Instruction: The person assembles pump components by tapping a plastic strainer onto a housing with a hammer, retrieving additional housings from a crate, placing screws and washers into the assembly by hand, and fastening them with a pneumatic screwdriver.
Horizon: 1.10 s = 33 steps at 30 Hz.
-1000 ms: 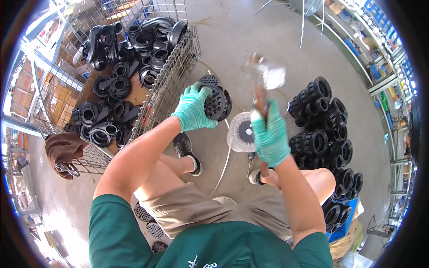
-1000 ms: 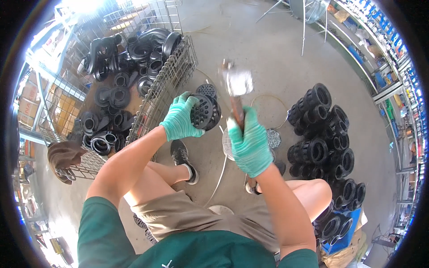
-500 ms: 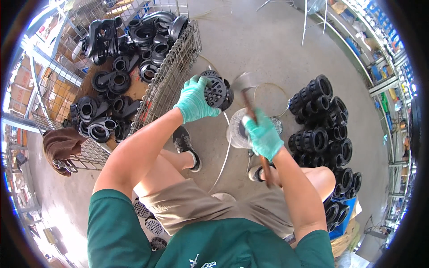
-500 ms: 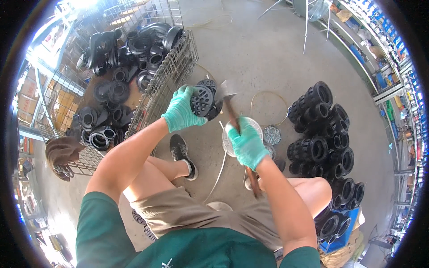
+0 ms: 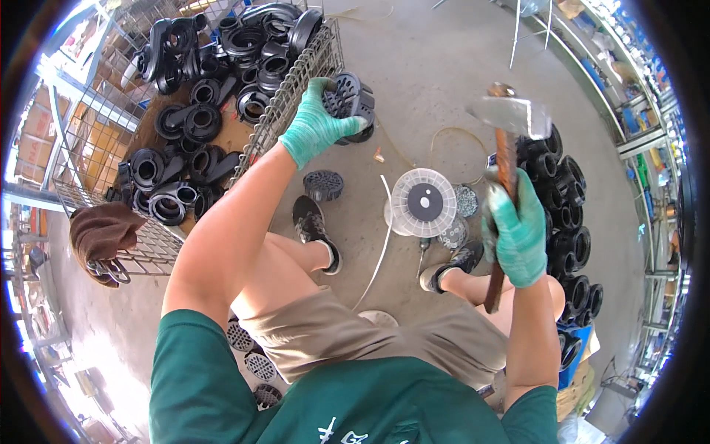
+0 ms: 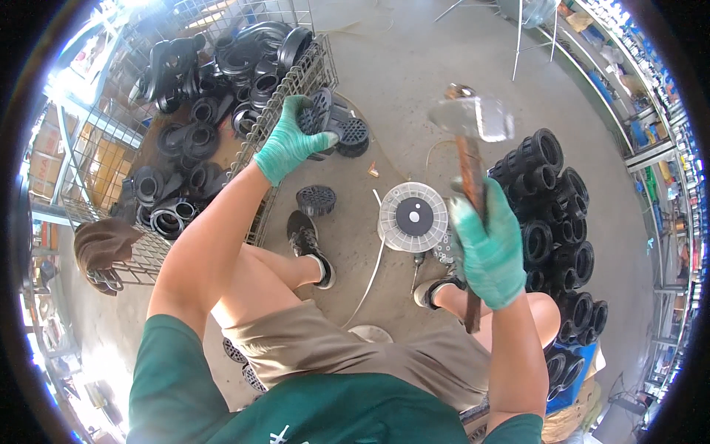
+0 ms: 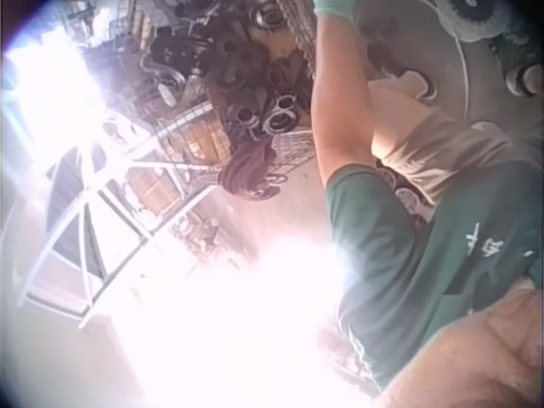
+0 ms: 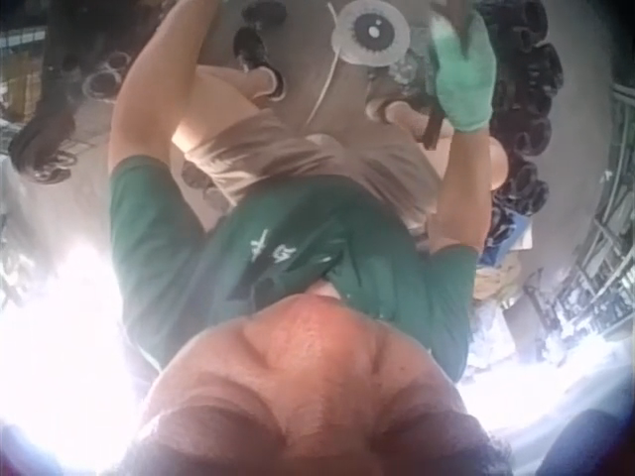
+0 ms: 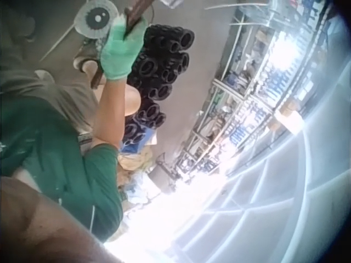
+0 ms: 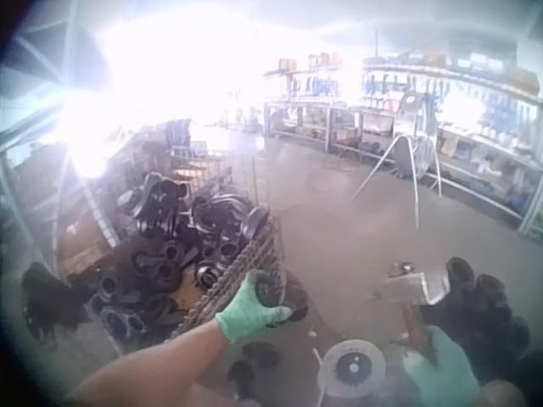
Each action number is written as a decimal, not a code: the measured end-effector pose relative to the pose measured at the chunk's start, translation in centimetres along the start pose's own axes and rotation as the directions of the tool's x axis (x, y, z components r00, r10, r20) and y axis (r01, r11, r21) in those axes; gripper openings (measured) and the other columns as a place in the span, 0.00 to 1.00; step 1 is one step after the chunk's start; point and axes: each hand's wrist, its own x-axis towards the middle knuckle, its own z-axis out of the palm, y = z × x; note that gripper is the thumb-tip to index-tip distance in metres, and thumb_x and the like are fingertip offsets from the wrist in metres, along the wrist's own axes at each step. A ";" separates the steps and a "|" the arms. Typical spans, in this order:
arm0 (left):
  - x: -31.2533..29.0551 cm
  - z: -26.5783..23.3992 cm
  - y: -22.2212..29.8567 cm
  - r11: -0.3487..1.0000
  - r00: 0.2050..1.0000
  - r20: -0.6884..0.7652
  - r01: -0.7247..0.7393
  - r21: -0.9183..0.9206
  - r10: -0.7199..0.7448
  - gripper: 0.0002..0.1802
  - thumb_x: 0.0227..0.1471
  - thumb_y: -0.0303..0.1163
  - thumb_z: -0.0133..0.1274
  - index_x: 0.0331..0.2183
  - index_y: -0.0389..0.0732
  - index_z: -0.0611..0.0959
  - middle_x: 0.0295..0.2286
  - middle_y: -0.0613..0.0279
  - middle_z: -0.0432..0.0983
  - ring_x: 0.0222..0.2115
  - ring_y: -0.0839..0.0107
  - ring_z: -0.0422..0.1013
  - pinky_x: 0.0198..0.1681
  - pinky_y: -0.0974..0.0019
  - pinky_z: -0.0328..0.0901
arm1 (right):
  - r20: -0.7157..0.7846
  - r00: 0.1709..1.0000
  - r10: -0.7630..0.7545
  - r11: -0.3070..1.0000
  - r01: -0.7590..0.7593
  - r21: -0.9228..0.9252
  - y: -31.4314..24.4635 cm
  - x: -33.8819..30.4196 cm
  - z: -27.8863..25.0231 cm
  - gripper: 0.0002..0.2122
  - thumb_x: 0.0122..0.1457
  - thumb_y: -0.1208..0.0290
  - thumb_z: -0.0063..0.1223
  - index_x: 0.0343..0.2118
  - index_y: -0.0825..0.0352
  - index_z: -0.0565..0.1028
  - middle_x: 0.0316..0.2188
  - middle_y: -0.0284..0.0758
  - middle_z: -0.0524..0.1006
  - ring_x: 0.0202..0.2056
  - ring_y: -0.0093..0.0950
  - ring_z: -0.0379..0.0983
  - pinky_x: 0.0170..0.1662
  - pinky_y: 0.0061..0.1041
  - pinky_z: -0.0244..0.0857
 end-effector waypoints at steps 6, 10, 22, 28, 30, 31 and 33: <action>0.0 0.5 -0.2 1.000 0.999 0.049 -0.024 0.012 0.023 0.50 0.40 0.32 0.76 0.57 0.40 0.60 0.45 0.63 0.71 0.44 0.75 0.70 0.50 0.67 0.71 | -0.197 0.978 -0.064 0.981 0.026 -0.191 -2.6 -4.5 -5.5 0.21 0.65 0.58 0.55 0.54 0.67 0.70 0.20 0.23 0.66 0.14 0.12 0.59 0.16 0.15 0.50; -0.3 0.7 -0.2 0.997 0.994 0.098 -0.056 0.046 0.051 0.53 0.38 0.32 0.77 0.59 0.40 0.59 0.48 0.63 0.70 0.47 0.74 0.70 0.52 0.66 0.71 | -0.530 0.839 -0.122 0.939 -0.076 -0.336 -3.0 -8.9 -11.5 0.21 0.66 0.58 0.53 0.55 0.67 0.69 0.19 0.22 0.65 0.13 0.12 0.56 0.15 0.16 0.48; 0.0 5.2 -1.2 0.998 0.989 0.137 0.051 -0.027 -0.047 0.57 0.33 0.37 0.79 0.58 0.33 0.61 0.45 0.57 0.74 0.43 0.72 0.73 0.50 0.64 0.72 | -0.405 0.647 0.646 0.689 -0.723 -0.056 20.1 -30.5 -16.2 0.15 0.63 0.68 0.54 0.50 0.68 0.69 0.22 0.31 0.71 0.16 0.21 0.66 0.18 0.25 0.62; -1.0 6.6 -2.4 0.990 0.968 0.209 0.133 0.056 -0.142 0.58 0.36 0.35 0.78 0.61 0.36 0.59 0.48 0.59 0.73 0.46 0.72 0.71 0.52 0.65 0.70 | -0.216 0.497 0.840 0.476 -0.867 -0.145 32.1 -34.5 -11.6 0.12 0.60 0.70 0.52 0.45 0.68 0.73 0.26 0.35 0.74 0.21 0.27 0.70 0.25 0.29 0.64; -1.0 6.7 -2.7 0.990 0.967 0.215 0.130 0.060 -0.140 0.58 0.35 0.36 0.78 0.61 0.36 0.59 0.48 0.60 0.73 0.47 0.71 0.71 0.53 0.64 0.70 | -0.175 0.501 0.848 0.465 -0.860 -0.208 34.2 -34.2 -10.6 0.11 0.59 0.71 0.52 0.44 0.68 0.74 0.27 0.36 0.75 0.23 0.29 0.71 0.27 0.30 0.65; -1.1 6.9 -2.6 0.987 0.965 0.220 0.123 0.107 -0.144 0.58 0.35 0.36 0.78 0.62 0.36 0.59 0.47 0.60 0.73 0.47 0.72 0.71 0.53 0.64 0.70 | -0.159 0.507 0.847 0.466 -0.852 -0.237 34.9 -33.9 -10.3 0.10 0.59 0.72 0.52 0.43 0.68 0.74 0.27 0.37 0.76 0.24 0.30 0.72 0.28 0.31 0.66; -1.3 7.2 -2.0 0.980 0.963 0.223 0.120 0.157 -0.154 0.58 0.36 0.36 0.77 0.62 0.36 0.59 0.47 0.61 0.74 0.47 0.72 0.71 0.53 0.64 0.70 | -0.135 0.517 0.845 0.463 -0.835 -0.299 35.5 -33.2 -9.9 0.09 0.58 0.73 0.51 0.41 0.68 0.75 0.29 0.39 0.77 0.26 0.31 0.73 0.30 0.32 0.67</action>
